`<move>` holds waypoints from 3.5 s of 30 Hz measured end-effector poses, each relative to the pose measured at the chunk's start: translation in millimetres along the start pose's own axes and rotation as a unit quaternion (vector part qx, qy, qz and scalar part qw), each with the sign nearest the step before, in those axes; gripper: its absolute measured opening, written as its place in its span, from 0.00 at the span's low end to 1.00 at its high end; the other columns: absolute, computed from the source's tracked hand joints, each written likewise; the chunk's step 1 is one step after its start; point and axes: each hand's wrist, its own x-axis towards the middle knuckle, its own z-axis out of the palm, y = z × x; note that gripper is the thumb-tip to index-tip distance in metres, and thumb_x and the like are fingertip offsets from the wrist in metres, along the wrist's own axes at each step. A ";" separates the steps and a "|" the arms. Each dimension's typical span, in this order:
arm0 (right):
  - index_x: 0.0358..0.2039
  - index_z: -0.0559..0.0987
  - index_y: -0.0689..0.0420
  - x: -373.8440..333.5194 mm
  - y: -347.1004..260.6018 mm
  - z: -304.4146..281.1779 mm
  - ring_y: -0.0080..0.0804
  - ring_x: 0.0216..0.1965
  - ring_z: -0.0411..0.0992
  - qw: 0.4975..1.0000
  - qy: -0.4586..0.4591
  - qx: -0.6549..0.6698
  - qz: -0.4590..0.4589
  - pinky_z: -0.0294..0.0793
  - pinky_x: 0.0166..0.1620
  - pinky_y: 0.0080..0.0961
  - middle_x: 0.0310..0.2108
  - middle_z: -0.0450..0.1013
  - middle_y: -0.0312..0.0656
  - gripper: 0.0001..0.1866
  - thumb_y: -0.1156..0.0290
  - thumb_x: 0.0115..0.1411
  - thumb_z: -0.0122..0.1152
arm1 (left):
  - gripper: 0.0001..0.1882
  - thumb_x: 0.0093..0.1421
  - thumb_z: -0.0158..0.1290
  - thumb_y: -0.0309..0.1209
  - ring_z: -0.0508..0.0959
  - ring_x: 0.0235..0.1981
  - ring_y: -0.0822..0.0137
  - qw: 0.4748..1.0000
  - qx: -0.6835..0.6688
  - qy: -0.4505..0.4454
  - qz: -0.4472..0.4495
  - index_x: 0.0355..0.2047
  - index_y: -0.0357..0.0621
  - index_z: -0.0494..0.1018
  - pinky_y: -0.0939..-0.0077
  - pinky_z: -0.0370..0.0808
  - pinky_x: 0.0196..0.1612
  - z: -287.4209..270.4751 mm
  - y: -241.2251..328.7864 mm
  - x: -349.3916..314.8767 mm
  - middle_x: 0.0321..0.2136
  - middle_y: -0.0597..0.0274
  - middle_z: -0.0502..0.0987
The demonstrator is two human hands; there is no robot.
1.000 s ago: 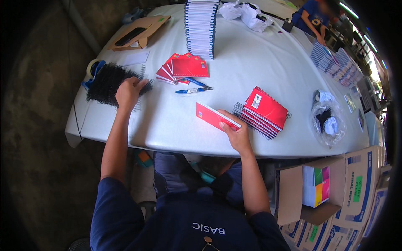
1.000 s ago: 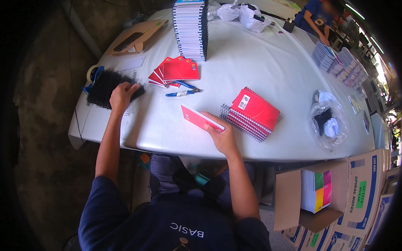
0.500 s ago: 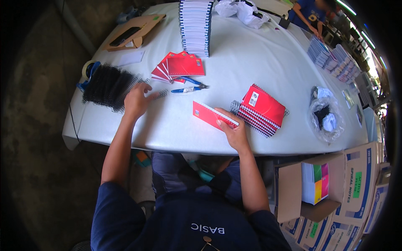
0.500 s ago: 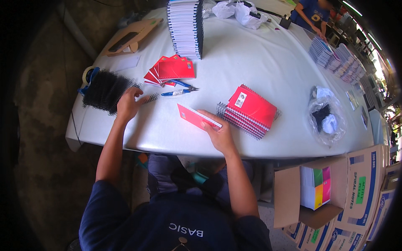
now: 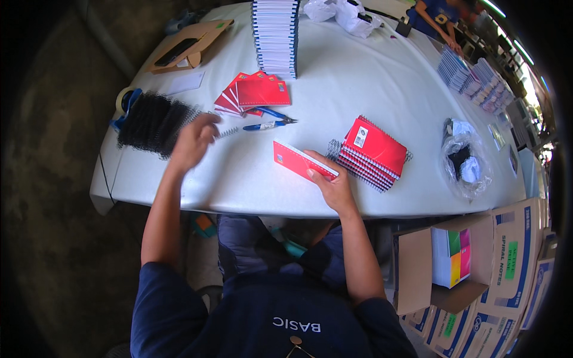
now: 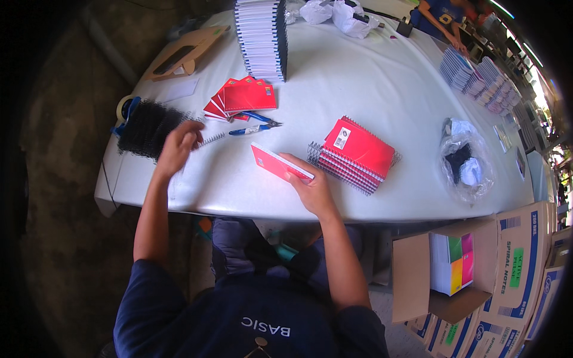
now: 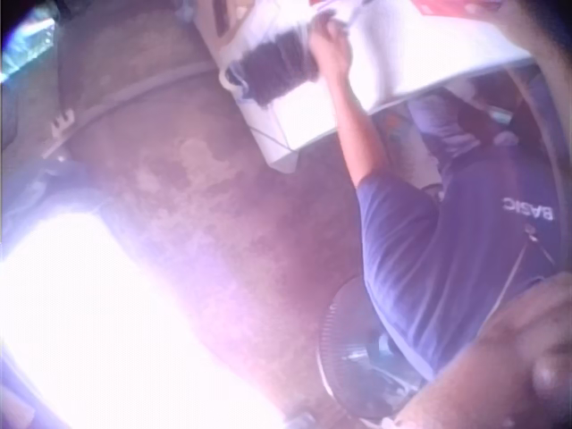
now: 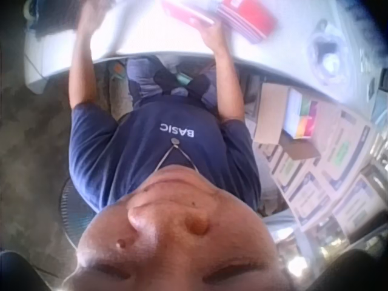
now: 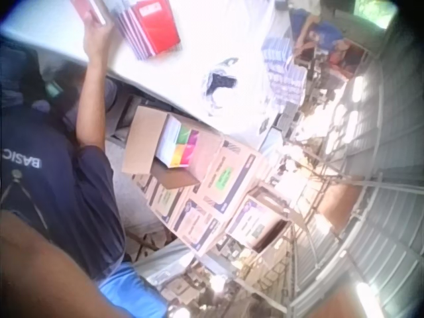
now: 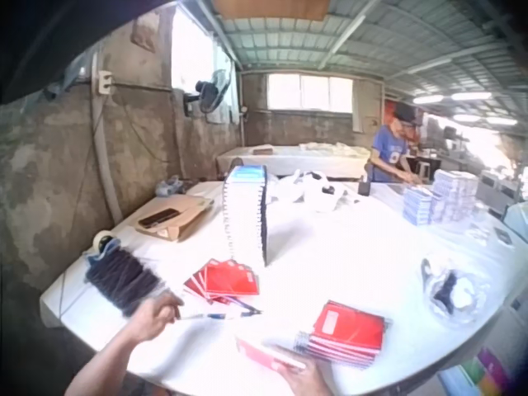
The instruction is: The person assembles notebooks by sliding a wire coil into the holes of stacked paper and covers, then twisting the coil by hand.
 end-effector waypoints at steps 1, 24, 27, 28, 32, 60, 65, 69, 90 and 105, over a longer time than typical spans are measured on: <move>0.47 0.73 0.64 -0.6 1.1 -0.8 0.22 0.45 0.69 1.000 0.001 -0.004 0.001 0.66 0.50 0.20 0.44 0.73 0.41 0.17 0.79 0.57 0.54 | 0.16 0.54 0.39 0.31 0.69 0.25 0.71 0.995 -0.056 -0.085 -0.007 0.38 0.37 0.71 0.76 0.68 0.31 10.1 8.5 -7.1 0.26 0.59 0.71; 0.49 0.74 0.61 -4.6 -1.9 -6.2 0.20 0.44 0.68 0.996 -0.087 0.010 0.034 0.66 0.50 0.18 0.44 0.74 0.41 0.17 0.77 0.57 0.54 | 0.06 0.59 0.52 0.31 0.68 0.27 0.78 0.977 -0.125 -0.168 0.048 0.34 0.44 0.69 0.83 0.65 0.29 52.1 37.0 -14.7 0.24 0.70 0.70; 0.48 0.74 0.61 -5.6 -0.9 -4.1 0.20 0.42 0.69 0.997 -0.076 0.023 0.012 0.66 0.49 0.18 0.43 0.74 0.40 0.17 0.76 0.57 0.54 | 0.08 0.56 0.55 0.30 0.70 0.32 0.72 0.973 0.063 -0.139 0.173 0.34 0.45 0.69 0.77 0.65 0.37 44.8 46.9 -15.1 0.27 0.67 0.72; 0.48 0.74 0.61 -5.8 0.9 -5.0 0.21 0.42 0.69 0.996 -0.075 0.024 0.035 0.67 0.48 0.19 0.43 0.75 0.41 0.17 0.76 0.57 0.54 | 0.09 0.54 0.57 0.29 0.70 0.34 0.70 0.967 0.116 -0.135 0.184 0.33 0.45 0.69 0.75 0.64 0.40 45.4 57.5 -18.6 0.28 0.66 0.72; 0.47 0.75 0.61 -10.2 7.4 -5.8 0.20 0.39 0.70 0.996 -0.073 -0.014 0.050 0.69 0.46 0.21 0.40 0.76 0.43 0.16 0.76 0.56 0.55 | 0.12 0.52 0.57 0.36 0.71 0.40 0.62 0.913 0.290 -0.181 0.223 0.36 0.48 0.73 0.69 0.61 0.45 39.7 77.0 -21.3 0.41 0.63 0.72; 0.48 0.73 0.60 -31.9 12.8 49.9 0.44 0.41 0.74 0.951 -0.033 -0.182 -0.249 0.74 0.43 0.32 0.44 0.73 0.47 0.27 0.89 0.45 0.49 | 0.54 0.46 0.42 0.71 0.56 0.56 0.29 0.833 0.287 0.020 0.474 0.58 0.35 0.54 0.30 0.49 0.52 104.6 -0.3 -115.2 0.56 0.28 0.52; 0.47 0.74 0.59 -39.5 9.1 67.6 0.44 0.37 0.75 0.955 -0.042 -0.183 -0.228 0.75 0.40 0.33 0.43 0.74 0.48 0.25 0.87 0.46 0.51 | 0.59 0.45 0.37 0.73 0.46 0.60 0.30 0.890 0.245 0.180 0.339 0.57 0.25 0.52 0.36 0.39 0.58 105.1 10.9 -79.0 0.57 0.25 0.46; 0.47 0.74 0.60 -35.1 15.5 56.2 0.44 0.37 0.76 0.954 0.010 -0.172 -0.247 0.75 0.39 0.32 0.41 0.74 0.49 0.22 0.86 0.50 0.52 | 0.50 0.48 0.50 0.62 0.55 0.57 0.36 0.856 0.214 -0.006 0.470 0.58 0.33 0.53 0.37 0.48 0.56 119.4 -6.0 -136.4 0.58 0.39 0.53; 0.50 0.71 0.56 -42.5 5.9 45.0 0.49 0.45 0.71 0.983 -0.030 -0.117 -0.136 0.72 0.46 0.36 0.46 0.71 0.49 0.24 0.80 0.50 0.57 | 0.53 0.47 0.37 0.72 0.51 0.59 0.31 0.805 0.320 -0.048 0.497 0.59 0.37 0.54 0.38 0.46 0.57 118.9 2.3 -120.3 0.58 0.34 0.52; 0.61 0.53 0.50 -41.9 10.9 42.3 0.51 0.47 0.70 0.993 -0.102 -0.033 -0.051 0.72 0.45 0.35 0.47 0.71 0.51 0.35 0.70 0.55 0.58 | 0.47 0.55 0.33 0.66 0.44 0.63 0.39 0.855 0.308 0.139 0.394 0.59 0.35 0.54 0.42 0.35 0.60 129.2 49.2 -85.5 0.60 0.40 0.50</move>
